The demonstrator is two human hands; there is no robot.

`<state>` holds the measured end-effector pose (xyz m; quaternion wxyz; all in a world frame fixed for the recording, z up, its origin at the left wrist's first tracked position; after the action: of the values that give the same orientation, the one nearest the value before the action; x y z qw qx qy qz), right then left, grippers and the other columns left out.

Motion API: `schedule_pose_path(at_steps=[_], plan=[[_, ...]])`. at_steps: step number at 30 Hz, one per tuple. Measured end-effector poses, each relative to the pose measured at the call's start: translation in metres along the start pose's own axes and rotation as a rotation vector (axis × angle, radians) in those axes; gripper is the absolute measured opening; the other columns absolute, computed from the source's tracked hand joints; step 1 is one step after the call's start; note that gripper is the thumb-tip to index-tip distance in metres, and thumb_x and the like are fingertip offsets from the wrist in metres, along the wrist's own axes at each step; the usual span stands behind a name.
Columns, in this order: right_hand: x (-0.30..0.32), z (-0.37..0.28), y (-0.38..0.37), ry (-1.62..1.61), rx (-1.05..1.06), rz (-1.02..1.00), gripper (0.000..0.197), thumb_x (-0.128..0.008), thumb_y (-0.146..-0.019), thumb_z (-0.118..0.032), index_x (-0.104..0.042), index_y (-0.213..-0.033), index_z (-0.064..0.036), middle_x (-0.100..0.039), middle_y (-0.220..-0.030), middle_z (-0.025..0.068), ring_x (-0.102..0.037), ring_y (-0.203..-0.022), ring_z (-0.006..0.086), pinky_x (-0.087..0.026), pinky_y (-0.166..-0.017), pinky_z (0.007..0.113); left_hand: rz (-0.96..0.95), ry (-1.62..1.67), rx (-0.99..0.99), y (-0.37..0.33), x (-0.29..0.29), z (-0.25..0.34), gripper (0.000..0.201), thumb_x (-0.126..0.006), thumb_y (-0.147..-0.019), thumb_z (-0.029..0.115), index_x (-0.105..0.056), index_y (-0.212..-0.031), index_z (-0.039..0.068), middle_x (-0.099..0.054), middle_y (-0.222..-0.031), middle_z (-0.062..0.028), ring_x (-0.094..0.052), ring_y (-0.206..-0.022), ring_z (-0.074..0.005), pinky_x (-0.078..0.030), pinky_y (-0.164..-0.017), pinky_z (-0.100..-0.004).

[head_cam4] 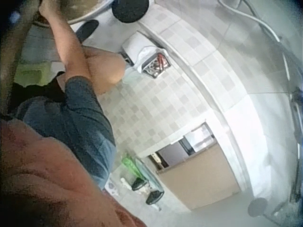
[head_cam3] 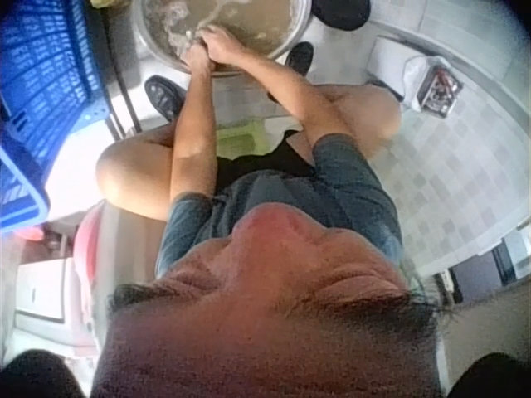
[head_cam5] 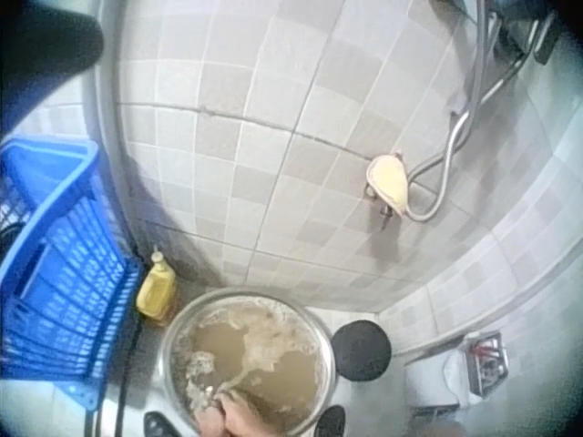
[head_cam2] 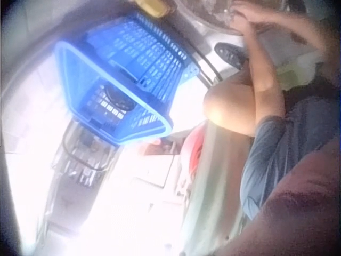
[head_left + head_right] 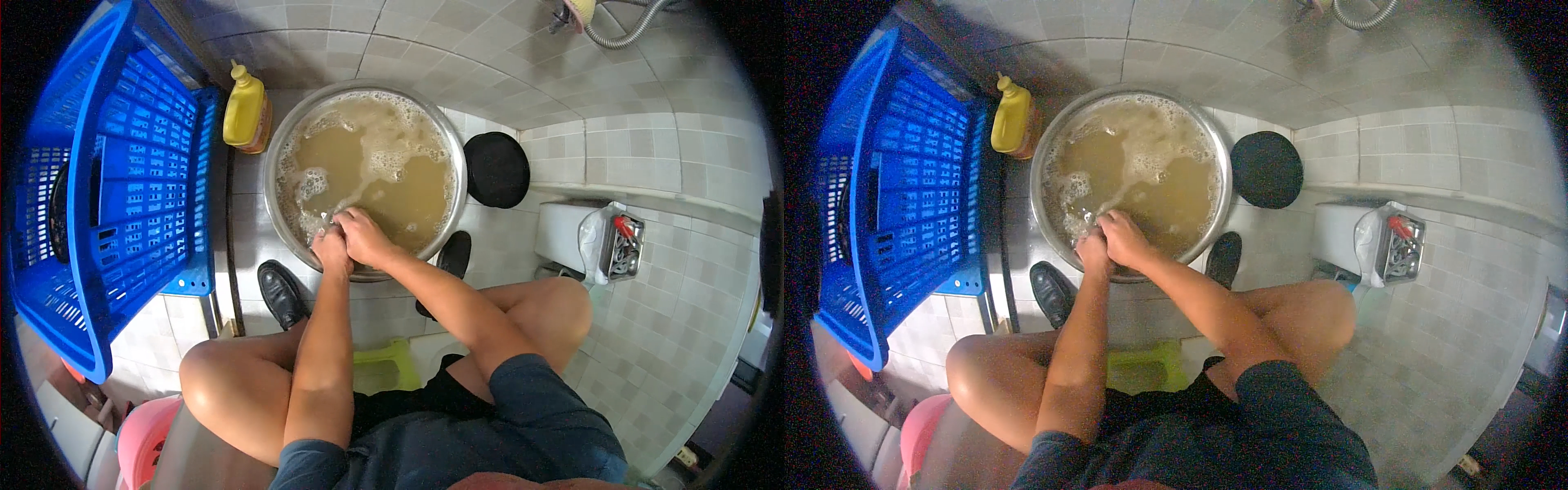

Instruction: The person washes several black plates and lids in a basin of soapy water by hand using a scouring pad, then places them into a blue plastic basket.

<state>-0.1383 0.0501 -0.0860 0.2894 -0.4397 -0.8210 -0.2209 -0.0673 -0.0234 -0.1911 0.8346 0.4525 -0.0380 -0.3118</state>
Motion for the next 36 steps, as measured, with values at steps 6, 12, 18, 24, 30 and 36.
schedule_pose_path(at_steps=[6, 12, 18, 24, 30, 36], plan=[[-0.004, 0.013, -0.034, -0.282, -0.123, -0.034, 0.034, -0.054, -0.089, -0.008, -0.061, -0.12, 0.0018, -0.063, -0.117, 0.0272, -0.061, -0.109, 0.0411, -0.048, -0.094, 0.045, 0.049, 0.179, 0.151, -0.02, 0.018, -0.027, 0.021, -0.051, -0.086, 0.013, -0.064, -0.092, -0.003, -0.065, -0.094, -0.0134, -0.063, -0.085, -0.0269, -0.052, -0.075, -0.0396], [-0.01, 0.025, -0.052, -0.398, -0.171, 0.018, 0.054, -0.052, -0.097, -0.029, -0.043, -0.142, -0.001, -0.052, -0.138, 0.0275, -0.05, -0.129, 0.0408, -0.038, -0.109, 0.043, -0.04, 0.202, 0.155, -0.013, -0.003, -0.022, 0.038, -0.041, -0.096, 0.026, -0.063, -0.108, -0.002, -0.065, -0.107, -0.0134, -0.063, -0.097, -0.0279, -0.051, -0.09, -0.0398], [-0.017, 0.008, -0.018, -0.32, -0.255, -0.159, 0.056, -0.048, -0.098, -0.035, -0.046, -0.138, 0.0038, -0.053, -0.136, 0.028, -0.05, -0.128, 0.0417, -0.038, -0.108, 0.044, -0.034, 0.187, 0.2, -0.006, 0.002, -0.019, 0.042, -0.039, -0.096, 0.033, -0.06, -0.109, -0.002, -0.064, -0.107, -0.0155, -0.062, -0.098, -0.0304, -0.051, -0.087, -0.0421], [-0.001, 0.007, 0.03, -0.21, -0.156, -0.159, 0.041, -0.047, -0.097, -0.024, -0.053, -0.127, 0.0042, -0.061, -0.122, 0.0286, -0.057, -0.113, 0.0452, -0.043, -0.099, 0.05, -0.062, 0.059, 0.134, -0.024, 0.016, -0.017, 0.013, -0.055, -0.084, 0.008, -0.059, -0.089, -0.003, -0.062, -0.086, -0.013, -0.062, -0.072, -0.0272, -0.052, -0.063, -0.0392], [0.027, 0.041, 0.065, 0.029, -0.134, 0.026, 0.043, -0.053, -0.082, -0.001, -0.054, -0.125, 0.0049, -0.061, -0.117, 0.03, -0.057, -0.11, 0.0464, -0.043, -0.098, 0.051, -0.094, -0.155, 0.038, 0.018, -0.018, 0.004, 0.014, -0.058, -0.073, -0.008, -0.056, -0.081, 0.004, -0.057, -0.074, -0.0072, -0.058, -0.064, -0.0225, -0.048, -0.057, -0.0355], [0.043, 0.058, 0.051, 0.117, -0.261, -0.02, 0.048, -0.047, -0.082, 0.003, -0.052, -0.129, 0.01, -0.051, -0.135, 0.0289, -0.049, -0.126, 0.0425, -0.038, -0.108, 0.045, -0.131, -0.194, 0.067, 0.03, -0.013, 0.018, 0.023, -0.055, -0.073, -0.006, -0.052, -0.094, 0.004, -0.055, -0.084, -0.0088, -0.055, -0.07, -0.0253, -0.049, -0.06, -0.0391]])
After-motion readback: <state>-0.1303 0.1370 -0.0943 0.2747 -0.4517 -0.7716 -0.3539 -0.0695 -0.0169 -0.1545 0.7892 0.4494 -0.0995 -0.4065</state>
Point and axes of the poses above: each hand's wrist, its own y-axis away from the middle knuckle, its own x-axis out of the back of the hand, z = x × y, the point moved 10 cm from there along -y, towards the middle knuckle
